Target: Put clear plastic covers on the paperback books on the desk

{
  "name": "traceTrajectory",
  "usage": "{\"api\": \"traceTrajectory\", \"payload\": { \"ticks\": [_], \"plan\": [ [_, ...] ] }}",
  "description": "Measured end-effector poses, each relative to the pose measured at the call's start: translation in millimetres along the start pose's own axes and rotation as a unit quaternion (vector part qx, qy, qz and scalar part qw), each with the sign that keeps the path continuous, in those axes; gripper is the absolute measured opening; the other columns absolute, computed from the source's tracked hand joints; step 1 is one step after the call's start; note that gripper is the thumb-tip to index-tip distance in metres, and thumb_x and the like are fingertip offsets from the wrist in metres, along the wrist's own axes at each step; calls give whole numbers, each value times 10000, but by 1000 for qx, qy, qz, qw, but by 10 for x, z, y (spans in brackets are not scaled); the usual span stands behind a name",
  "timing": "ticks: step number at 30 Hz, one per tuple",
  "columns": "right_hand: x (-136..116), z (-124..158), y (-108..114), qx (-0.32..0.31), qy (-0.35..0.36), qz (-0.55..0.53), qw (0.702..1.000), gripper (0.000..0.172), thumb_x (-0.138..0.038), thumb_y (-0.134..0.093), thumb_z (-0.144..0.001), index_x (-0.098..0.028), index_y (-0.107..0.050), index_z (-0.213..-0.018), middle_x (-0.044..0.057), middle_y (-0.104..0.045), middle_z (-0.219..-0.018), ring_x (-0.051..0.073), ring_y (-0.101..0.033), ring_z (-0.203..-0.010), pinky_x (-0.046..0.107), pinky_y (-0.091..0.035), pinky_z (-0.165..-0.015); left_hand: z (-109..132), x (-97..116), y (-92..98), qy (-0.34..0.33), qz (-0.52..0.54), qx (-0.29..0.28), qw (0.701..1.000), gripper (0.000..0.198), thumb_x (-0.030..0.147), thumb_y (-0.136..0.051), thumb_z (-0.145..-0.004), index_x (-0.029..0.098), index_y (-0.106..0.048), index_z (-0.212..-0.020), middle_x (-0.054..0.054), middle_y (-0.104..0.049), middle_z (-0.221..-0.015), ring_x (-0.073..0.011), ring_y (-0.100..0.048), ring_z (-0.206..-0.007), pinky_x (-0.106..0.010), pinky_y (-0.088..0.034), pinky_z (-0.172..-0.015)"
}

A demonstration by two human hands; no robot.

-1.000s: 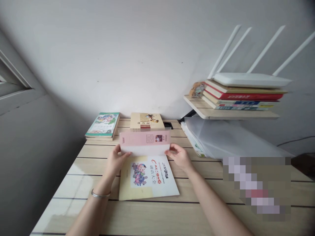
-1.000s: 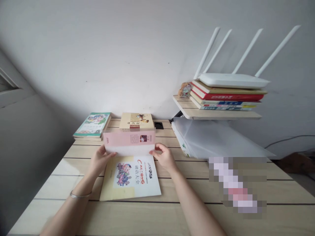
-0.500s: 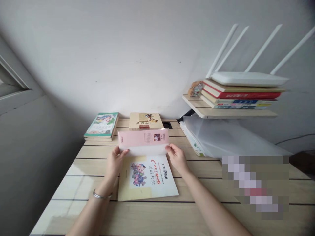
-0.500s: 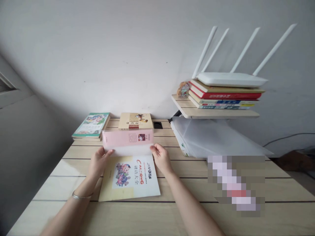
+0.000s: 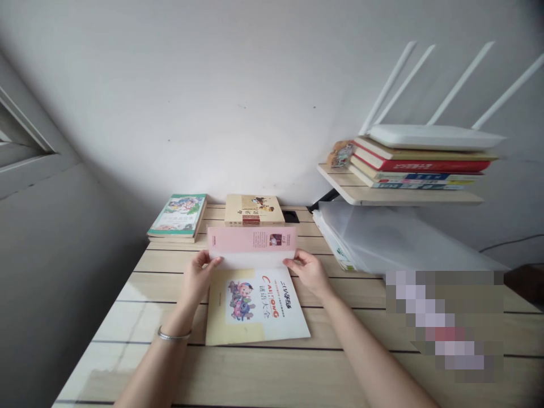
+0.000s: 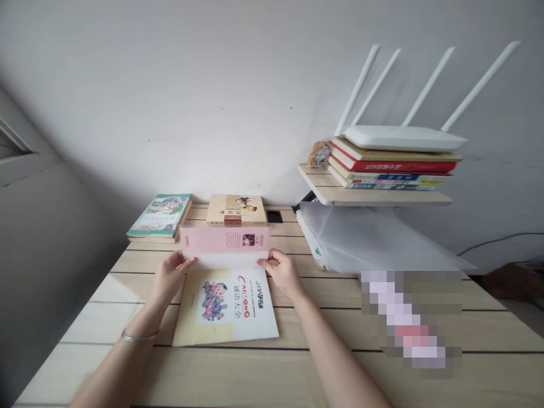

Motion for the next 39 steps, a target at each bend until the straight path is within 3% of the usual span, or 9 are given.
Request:
{"api": "traceTrajectory", "payload": {
  "ticks": [10, 19, 26, 30, 33, 36, 37, 39],
  "plan": [
    [-62, 19, -41, 5, 13, -7, 1000, 354, -530, -679, -703, -191, -595, -650, 27, -625, -708, 186, -576, -709, 311, -472, -702, 55, 45, -24, 3, -38, 34, 999, 251, 428, -588, -712, 184, -548, -672, 26, -568, -604, -137, -510, -596, -239, -375, -598],
    [-115, 36, -31, 35, 27, 37, 998, 431, -584, -576, -770, -201, -498, -589, -16, -515, -585, 146, -486, -584, 254, -405, -572, 53, 137, -16, -20, -54, -6, 998, 248, 422, -632, -685, 180, -604, -729, -8, -648, -690, -170, -585, -695, -272, -443, -694],
    [-105, 20, 18, 26, 72, 49, 996, 343, -490, -585, -815, -197, -627, -641, 43, -641, -764, 196, -587, -755, 314, -466, -731, 41, 89, -15, -15, -84, 7, 996, 242, 410, -597, -701, 176, -645, -743, -20, -683, -695, -203, -610, -711, -301, -452, -712],
    [-137, -18, 69, -23, 73, 19, 997, 242, -468, -692, -734, -230, -730, -747, 61, -690, -884, 238, -616, -918, 380, -473, -861, 33, 190, 32, -29, -86, -22, 996, 238, 392, -624, -678, 195, -699, -789, -38, -732, -795, -245, -645, -818, -334, -473, -777],
    [-235, -16, 128, -71, 65, 5, 995, 245, -463, -748, -671, -251, -756, -792, 59, -692, -964, 241, -611, -976, 410, -465, -914, 29, 295, 110, -46, -104, -96, 989, 185, 313, -679, -605, 225, -733, -759, -50, -749, -883, -282, -653, -912, -392, -462, -887],
    [-356, 52, 101, -220, 58, 47, 973, 155, -392, -712, -725, -268, -770, -797, 61, -675, -1062, 231, -584, -1036, 422, -448, -945, 40, 317, 187, -67, -201, -200, 957, 175, 223, -631, -646, 268, -754, -761, -47, -729, -1036, -293, -635, -1038, -479, -348, -1040],
    [-385, 86, 87, -274, 56, 74, 957, 122, -340, -672, -765, -282, -772, -805, 55, -666, -1107, 231, -563, -1077, 434, -429, -967, 43, 309, 212, -73, -238, -216, 944, 217, 197, -582, -686, 284, -757, -779, -38, -719, -1069, -284, -630, -1064, -505, -302, -1070],
    [-419, 137, 80, -343, 51, 130, 929, 225, -223, -565, -817, -318, -768, -826, 27, -645, -1184, 229, -513, -1158, 467, -377, -1016, 54, 307, 235, -89, -295, -214, 927, 342, 137, -467, -751, 298, -757, -834, -29, -706, -1107, -258, -630, -1080, -535, -242, -1098]
  ]
}}
Point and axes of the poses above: each hand's wrist, its own z-axis away from the middle knuckle, its own y-axis out of the back of the hand, x = y × z, the point moved 5 cm from there along -z, towards the middle knuckle
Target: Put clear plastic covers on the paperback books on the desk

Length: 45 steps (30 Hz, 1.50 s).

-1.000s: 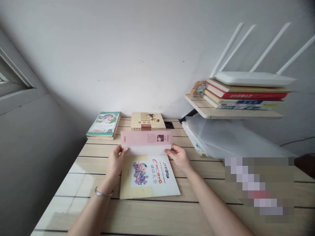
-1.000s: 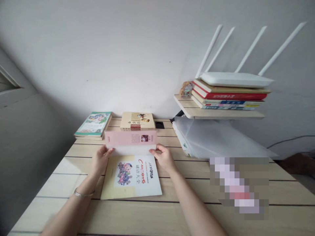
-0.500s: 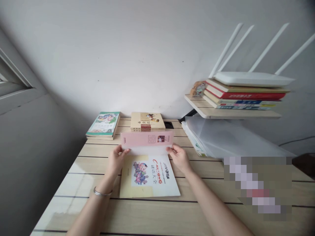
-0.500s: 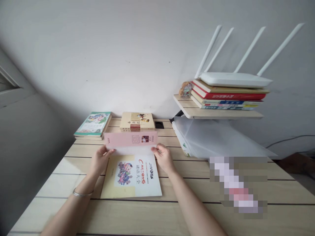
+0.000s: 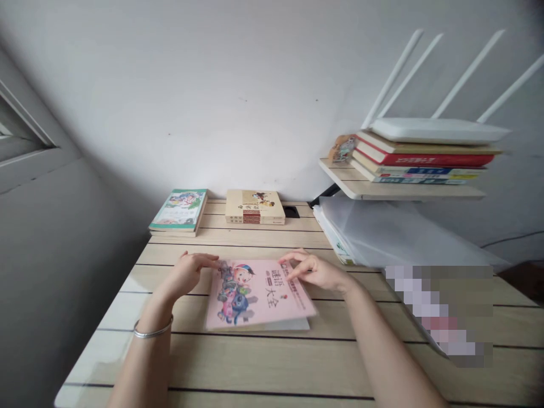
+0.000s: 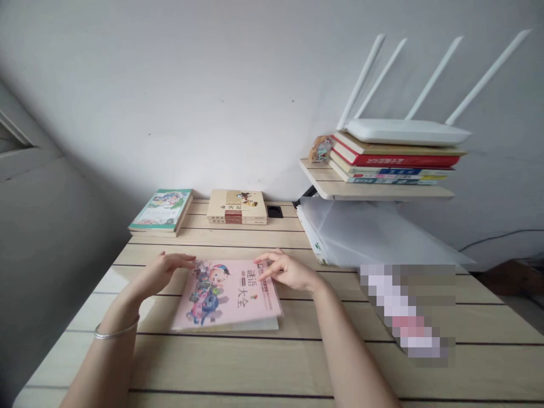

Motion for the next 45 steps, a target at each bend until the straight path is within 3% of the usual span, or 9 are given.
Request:
{"api": "traceTrajectory", "payload": {
  "ticks": [5, 10, 16, 21, 26, 30, 35, 40, 45],
  "plan": [
    [-121, -22, 5, 9, 9, 57, 998, 390, -110, -440, -810, -323, -764, -852, 6, -661, -1165, 222, -498, -1186, 478, -350, -1042, 75, 389, -264, -61, -139, 20, 988, 453, 84, -352, -848, 221, -653, -1156, -90, -574, -1323, -244, -489, -1264, -538, -222, -1112],
    [-319, -93, -160, 48, 14, 65, 997, 287, -245, -510, -870, -294, -710, -1071, 48, -611, -1252, 226, -514, -1195, 438, -374, -1042, 272, 878, -803, -177, -210, -86, 958, 616, 449, -453, -904, 176, -326, -1442, -146, -291, -1511, -300, -217, -1410, -551, -248, -1097],
    [-211, -159, -417, 6, -42, 159, 986, 501, -394, -625, -820, -326, -541, -1309, 48, -362, -1498, 297, -203, -1412, 523, -179, -1130, 339, 749, -1030, -178, -246, -113, 946, 818, 647, -314, -880, 127, -141, -1487, -181, -186, -1534, -341, -138, -1424, -585, -152, -1105],
    [-12, -180, -519, -33, -76, 207, 975, 570, -434, -578, -850, -409, -396, -1390, 11, -194, -1566, 323, -111, -1431, 611, -30, -1107, 298, 639, -1056, -196, -263, -81, 941, 832, 669, -318, -864, 149, -138, -1488, -170, -210, -1532, -335, -163, -1420, -573, -113, -1112],
    [-48, -189, -497, -4, -62, 223, 973, 558, -458, -623, -810, -373, -485, -1344, 41, -294, -1531, 315, -219, -1399, 558, -118, -1117, 349, 801, -1011, -202, -290, -70, 933, 758, 625, -397, -868, 167, -285, -1462, -169, -281, -1516, -375, -258, -1381, -599, -217, -1068],
    [-30, -196, -367, 81, -33, 153, 984, 487, -440, -614, -816, -285, -576, -1276, 95, -439, -1433, 290, -374, -1321, 492, -285, -1085, 552, 983, -1017, -258, -311, -64, 913, 603, 523, -501, -873, 174, -459, -1362, -142, -436, -1438, -328, -401, -1302, -492, -356, -1022],
    [188, -183, -198, 202, -85, 28, 975, 372, -379, -547, -849, -222, -641, -1173, 98, -670, -1122, 231, -627, -1007, 407, -488, -899, 747, 973, -1059, -312, -355, -52, 880, 387, 183, -405, -923, 112, -508, -1289, -187, -610, -1182, -292, -587, -1037, -424, -515, -765],
    [224, -203, -183, 218, -82, 7, 972, 263, -387, -589, -807, -227, -717, -971, 74, -720, -1003, 239, -653, -921, 398, -506, -838, 807, 959, -1091, -354, -395, -17, 847, 430, 138, -371, -902, 104, -477, -1317, -216, -597, -1193, -325, -581, -1062, -453, -521, -756],
    [238, -211, -183, 207, -99, -30, 973, 314, -443, -555, -825, -214, -718, -963, 79, -730, -999, 252, -663, -941, 402, -502, -846, 814, 961, -1089, -343, -420, -9, 840, 382, 148, -406, -890, 90, -536, -1244, -199, -608, -1190, -332, -600, -1037, -452, -525, -777]
  ]
}}
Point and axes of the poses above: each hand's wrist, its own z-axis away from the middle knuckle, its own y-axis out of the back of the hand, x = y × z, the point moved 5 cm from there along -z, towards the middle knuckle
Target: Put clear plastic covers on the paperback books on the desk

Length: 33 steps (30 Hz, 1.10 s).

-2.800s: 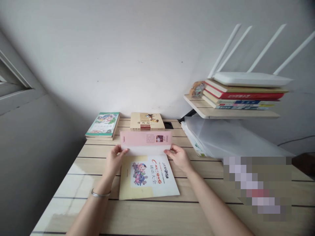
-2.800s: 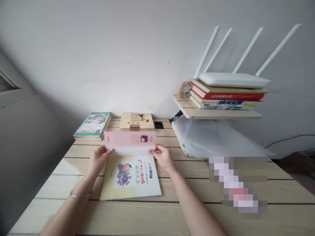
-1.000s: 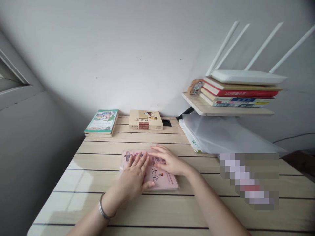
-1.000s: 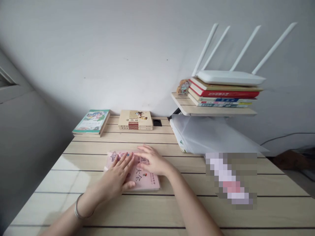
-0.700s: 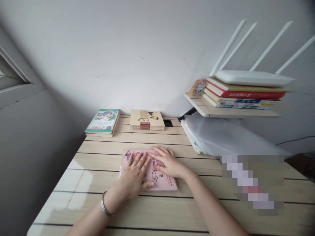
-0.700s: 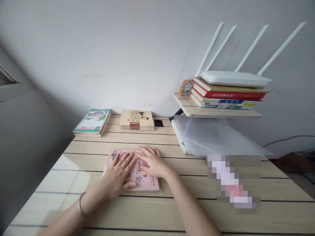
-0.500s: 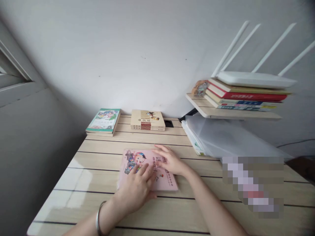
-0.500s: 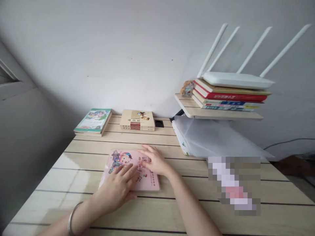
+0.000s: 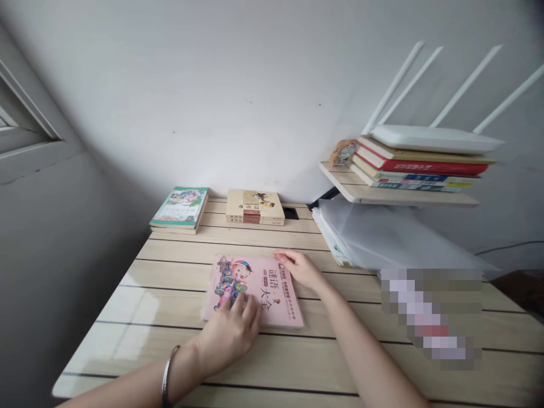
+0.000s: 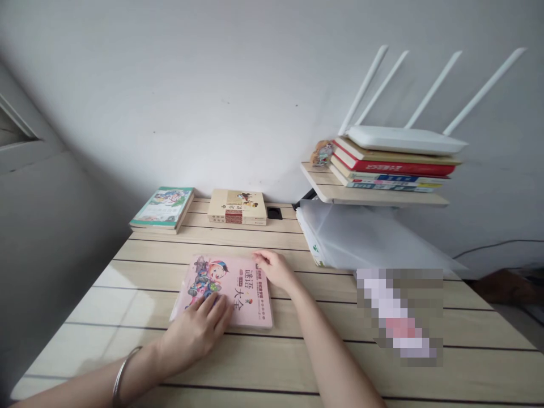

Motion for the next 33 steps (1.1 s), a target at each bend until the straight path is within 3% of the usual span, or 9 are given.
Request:
{"api": "traceTrajectory", "payload": {
  "ticks": [4, 13, 18, 21, 23, 27, 30, 31, 33],
  "plan": [
    [-23, 6, -24, -5, -3, 7, 1000, 311, -441, -562, -815, -206, -722, -942, 89, -727, -1023, 260, -658, -944, 399, -492, -847, -33, 48, 39, -6, 21, -7, 1000, 401, 142, -368, -901, 85, -500, -1276, -208, -588, -1227, -339, -578, -1079, -467, -524, -788],
    [-28, 25, -3, -19, 0, 29, 999, 325, -480, -566, -813, -201, -730, -833, 56, -736, -862, 243, -654, -826, 349, -488, -760, -66, 44, -3, -15, 17, 7, 1000, 428, 154, -383, -899, 72, -457, -1312, -235, -581, -1229, -366, -558, -1120, -511, -505, -826],
    [14, 60, 31, -41, -96, -115, 988, 346, -504, -623, -768, -185, -699, -880, 50, -728, -843, 236, -656, -818, 339, -495, -733, 12, 53, -18, -41, -30, 66, 996, 456, 139, -421, -891, 90, -423, -1344, -226, -593, -1221, -367, -568, -1121, -507, -484, -845],
    [4, 110, -1, -41, -175, -247, 952, 346, -412, -745, -660, -201, -652, -919, 45, -723, -865, 229, -660, -812, 340, -511, -705, -35, 24, 37, -8, -42, 104, 994, 453, 131, -443, -883, 71, -428, -1332, -238, -581, -1241, -363, -567, -1126, -488, -477, -859],
    [-39, 124, -24, -36, -185, -306, 933, 383, -319, -798, -586, -212, -625, -910, 34, -720, -879, 223, -662, -824, 341, -521, -718, -114, -20, 99, 27, -13, 116, 993, 456, 118, -461, -872, 68, -431, -1324, -226, -599, -1222, -340, -584, -1103, -460, -491, -846],
    [-143, 105, 48, 2, -133, -333, 933, 427, -252, -820, -537, -207, -600, -900, 21, -718, -870, 213, -666, -808, 333, -524, -726, -325, -294, 290, 93, 173, 123, 973, 403, 272, -545, -869, 111, -506, -1236, -168, -649, -1155, -269, -626, -1016, -407, -522, -809],
    [-246, 121, 134, -17, -99, -341, 935, 419, -269, -813, -574, -201, -594, -924, 23, -717, -863, 207, -670, -768, 325, -526, -687, -470, -764, 480, 183, 228, 165, 942, 337, 298, -596, -839, 135, -585, -1133, -164, -630, -1197, -300, -585, -1104, -468, -470, -897],
    [-292, 136, 168, -22, -86, -347, 934, 408, -269, -811, -586, -202, -594, -924, 21, -716, -862, 200, -670, -758, 319, -527, -680, -519, -939, 505, 220, 239, 157, 933, 355, 282, -620, -815, 143, -592, -1140, -170, -609, -1233, -308, -581, -1109, -482, -449, -919],
    [-383, 174, 227, -31, -63, -359, 931, 401, -273, -805, -607, -208, -594, -943, 14, -715, -856, 186, -671, -733, 311, -530, -666, -628, -1215, 463, 262, 321, 99, 905, 433, 281, -696, -727, 148, -611, -1131, -167, -648, -1154, -296, -648, -962, -411, -503, -796]
  ]
}}
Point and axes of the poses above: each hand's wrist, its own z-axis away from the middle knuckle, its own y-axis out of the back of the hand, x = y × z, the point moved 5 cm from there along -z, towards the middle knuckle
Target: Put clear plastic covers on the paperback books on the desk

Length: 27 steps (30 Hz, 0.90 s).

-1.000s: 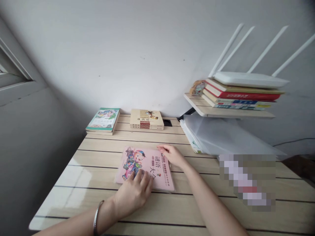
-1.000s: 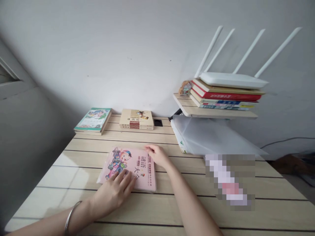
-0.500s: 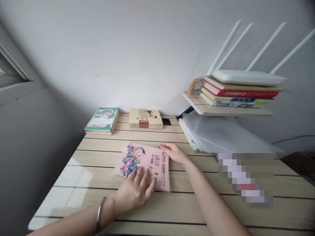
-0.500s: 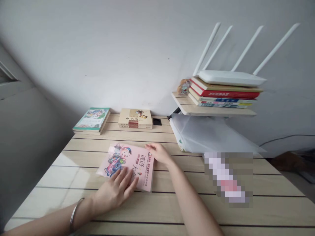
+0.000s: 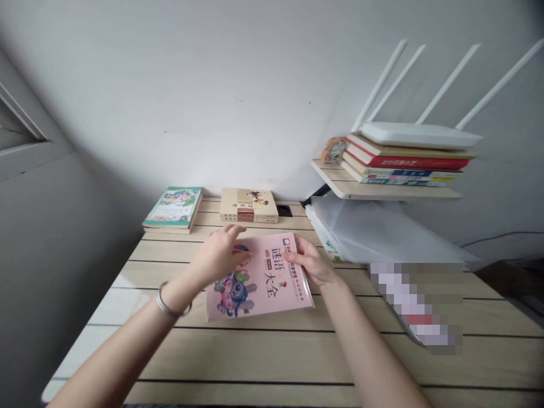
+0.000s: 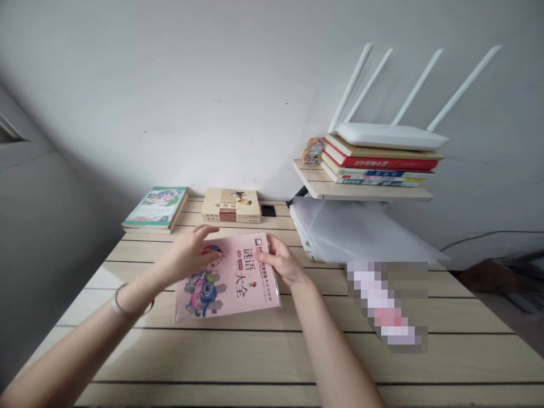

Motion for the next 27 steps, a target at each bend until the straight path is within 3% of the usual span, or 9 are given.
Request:
{"api": "traceTrajectory", "payload": {
  "ticks": [3, 6, 10, 14, 16, 18, 21, 24, 27],
  "plan": [
    [-58, 54, -6, -5, -12, -11, 1000, 483, -297, -808, -609, -234, -580, -1031, -2, -715, -801, 184, -668, -654, 315, -529, -610, -171, -131, -123, 68, 128, -140, 980, 420, 275, -770, -604, 169, -675, -999, -91, -720, -861, -222, -666, -668, -266, -470, -522],
    [-35, 28, 76, 25, -24, -29, 999, 474, -402, -779, -651, -237, -596, -1056, 10, -721, -801, 181, -664, -637, 300, -513, -578, -138, -162, -266, 110, 235, -178, 949, 227, 222, -762, -582, 173, -689, -791, -35, -689, -689, -163, -617, -552, -218, -412, -455],
    [31, -94, 263, 129, 4, -102, 986, 442, -638, -604, -728, -235, -646, -908, 34, -717, -887, 196, -665, -752, 319, -511, -621, 35, -275, -313, 176, 452, -86, 870, 193, 227, -759, -624, 148, -650, -761, -45, -691, -719, -155, -635, -603, -227, -472, -521],
    [75, -113, 295, 260, 81, -84, 958, 382, -593, -693, -655, -233, -648, -775, 19, -689, -837, 173, -623, -748, 285, -483, -636, 239, -502, -328, 255, 597, 49, 759, 313, 261, -810, -580, 140, -606, -785, -45, -697, -716, -135, -630, -572, -229, -503, -524],
    [79, -72, 198, 285, 113, -25, 952, 354, -560, -710, -659, -227, -655, -763, 27, -678, -841, 173, -603, -756, 280, -470, -647, 325, -589, -353, 280, 619, 104, 726, 378, 265, -835, -541, 145, -587, -799, -34, -697, -709, -128, -629, -568, -221, -510, -520],
    [72, -36, 44, 258, 133, 41, 956, 342, -554, -677, -707, -219, -663, -773, 33, -668, -816, 178, -589, -758, 287, -467, -671, 386, -633, -377, 285, 623, 143, 714, 431, 265, -848, -524, 152, -573, -836, -27, -702, -734, -138, -645, -601, -234, -532, -549],
    [70, -10, -178, 184, 138, 108, 967, 352, -548, -645, -748, -207, -666, -836, 29, -652, -753, 178, -581, -708, 298, -473, -673, 438, -648, -395, 271, 612, 179, 721, 445, 286, -841, -552, 163, -552, -867, -20, -706, -775, -150, -662, -648, -264, -556, -603],
    [95, -13, -264, 165, 131, 126, 969, 386, -545, -661, -733, -200, -649, -906, 42, -673, -804, 185, -593, -705, 301, -481, -652, 468, -641, -408, 255, 606, 184, 730, 424, 311, -810, -616, 177, -527, -902, -21, -705, -824, -157, -669, -692, -276, -559, -628],
    [150, -43, -295, 152, 120, 148, 970, 347, -532, -622, -774, -194, -646, -848, 45, -669, -793, 184, -592, -706, 300, -481, -660, 482, -614, -409, 236, 613, 168, 735, 396, 311, -770, -681, 198, -491, -939, -17, -701, -868, -159, -671, -731, -277, -552, -647]
  ]
}}
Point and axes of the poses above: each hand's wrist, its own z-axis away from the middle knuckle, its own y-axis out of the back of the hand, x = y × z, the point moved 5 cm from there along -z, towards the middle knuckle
